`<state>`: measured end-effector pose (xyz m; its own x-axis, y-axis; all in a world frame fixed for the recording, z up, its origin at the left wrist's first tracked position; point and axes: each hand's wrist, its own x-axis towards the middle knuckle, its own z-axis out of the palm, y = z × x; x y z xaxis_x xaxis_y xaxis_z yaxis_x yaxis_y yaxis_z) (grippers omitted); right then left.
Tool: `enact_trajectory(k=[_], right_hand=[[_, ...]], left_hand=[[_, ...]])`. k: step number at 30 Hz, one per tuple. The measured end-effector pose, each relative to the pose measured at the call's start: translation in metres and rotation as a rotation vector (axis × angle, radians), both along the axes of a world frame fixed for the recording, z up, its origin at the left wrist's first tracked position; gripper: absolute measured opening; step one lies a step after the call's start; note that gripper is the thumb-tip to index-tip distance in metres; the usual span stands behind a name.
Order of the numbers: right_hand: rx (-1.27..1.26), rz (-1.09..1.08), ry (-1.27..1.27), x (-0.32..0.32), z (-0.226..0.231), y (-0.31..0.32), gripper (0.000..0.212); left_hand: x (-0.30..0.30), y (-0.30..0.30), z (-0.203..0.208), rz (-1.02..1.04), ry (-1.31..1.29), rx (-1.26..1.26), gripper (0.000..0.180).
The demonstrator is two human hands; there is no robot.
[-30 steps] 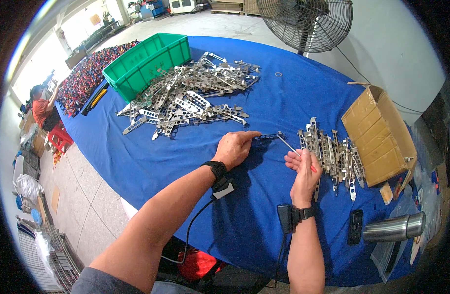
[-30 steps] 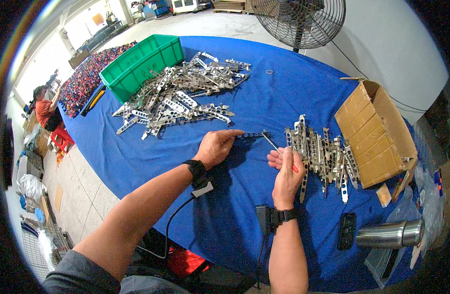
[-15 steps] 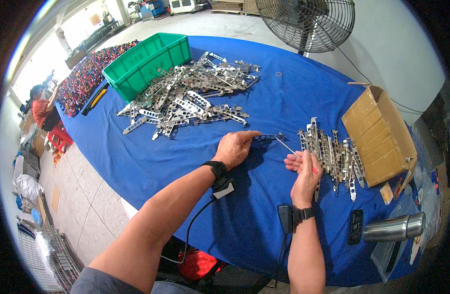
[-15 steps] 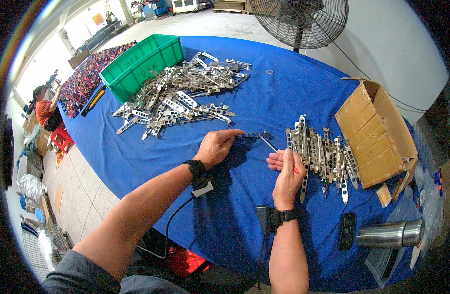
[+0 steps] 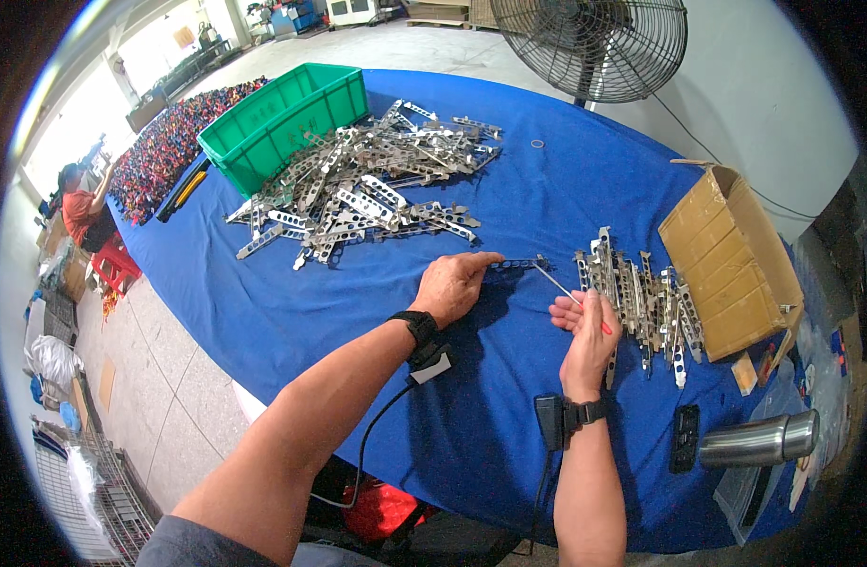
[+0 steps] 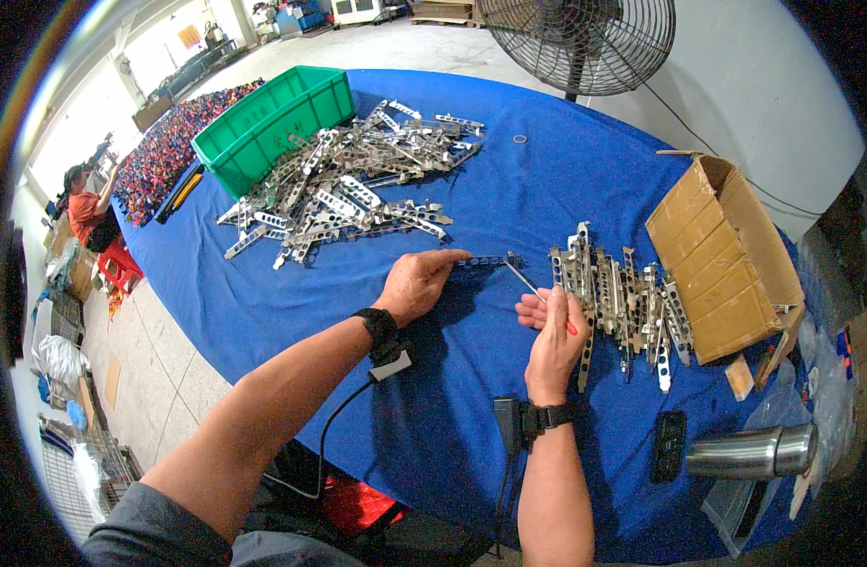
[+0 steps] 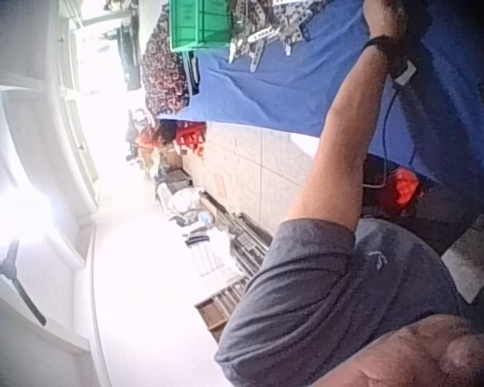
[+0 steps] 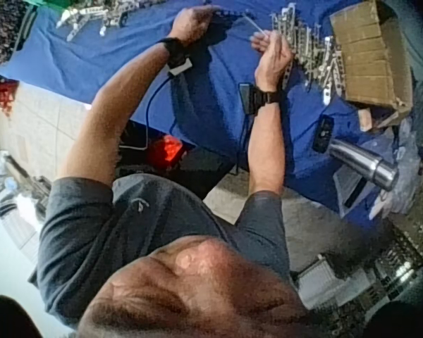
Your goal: Assembling and inspecting small metal bracket components using a screwdriver at a factory workstation.
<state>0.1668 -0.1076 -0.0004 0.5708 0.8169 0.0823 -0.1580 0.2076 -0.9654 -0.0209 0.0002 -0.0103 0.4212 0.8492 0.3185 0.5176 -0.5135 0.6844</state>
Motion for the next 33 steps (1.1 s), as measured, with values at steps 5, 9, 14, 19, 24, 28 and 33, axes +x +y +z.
enact_trajectory(k=[5, 9, 14, 19, 24, 28, 33], right_hand=[[0.007, 0.021, -0.005, -0.0035, 0.0033, 0.0006, 0.036], [-0.015, -0.004, -0.012, -0.0009, 0.002, 0.0002, 0.036], [0.001, 0.033, -0.011, -0.0019, 0.0033, -0.0006, 0.036], [0.006, -0.007, -0.005, -0.0032, 0.0041, 0.0002, 0.036], [0.014, 0.013, 0.0, -0.0022, 0.0032, 0.0001, 0.036], [-0.013, 0.003, -0.017, -0.0024, 0.002, 0.0007, 0.036], [0.04, 0.021, -0.003, 0.0042, -0.0027, -0.0037, 0.037]], left_hand=[[-0.001, 0.0009, -0.0016, 0.0, -0.006, 0.009, 0.029], [0.0003, -0.0007, 0.0002, -0.004, -0.004, 0.001, 0.029], [-0.001, 0.0022, -0.0051, 0.002, -0.014, 0.03, 0.029], [-0.0001, 0.0019, -0.0044, 0.01, 0.019, 0.006, 0.029], [0.0004, 0.0017, -0.0043, 0.01, 0.028, 0.018, 0.028], [0.0008, 0.0014, -0.0048, 0.0, 0.042, 0.048, 0.026], [0.0006, 0.0025, -0.0064, -0.011, 0.037, 0.077, 0.026]])
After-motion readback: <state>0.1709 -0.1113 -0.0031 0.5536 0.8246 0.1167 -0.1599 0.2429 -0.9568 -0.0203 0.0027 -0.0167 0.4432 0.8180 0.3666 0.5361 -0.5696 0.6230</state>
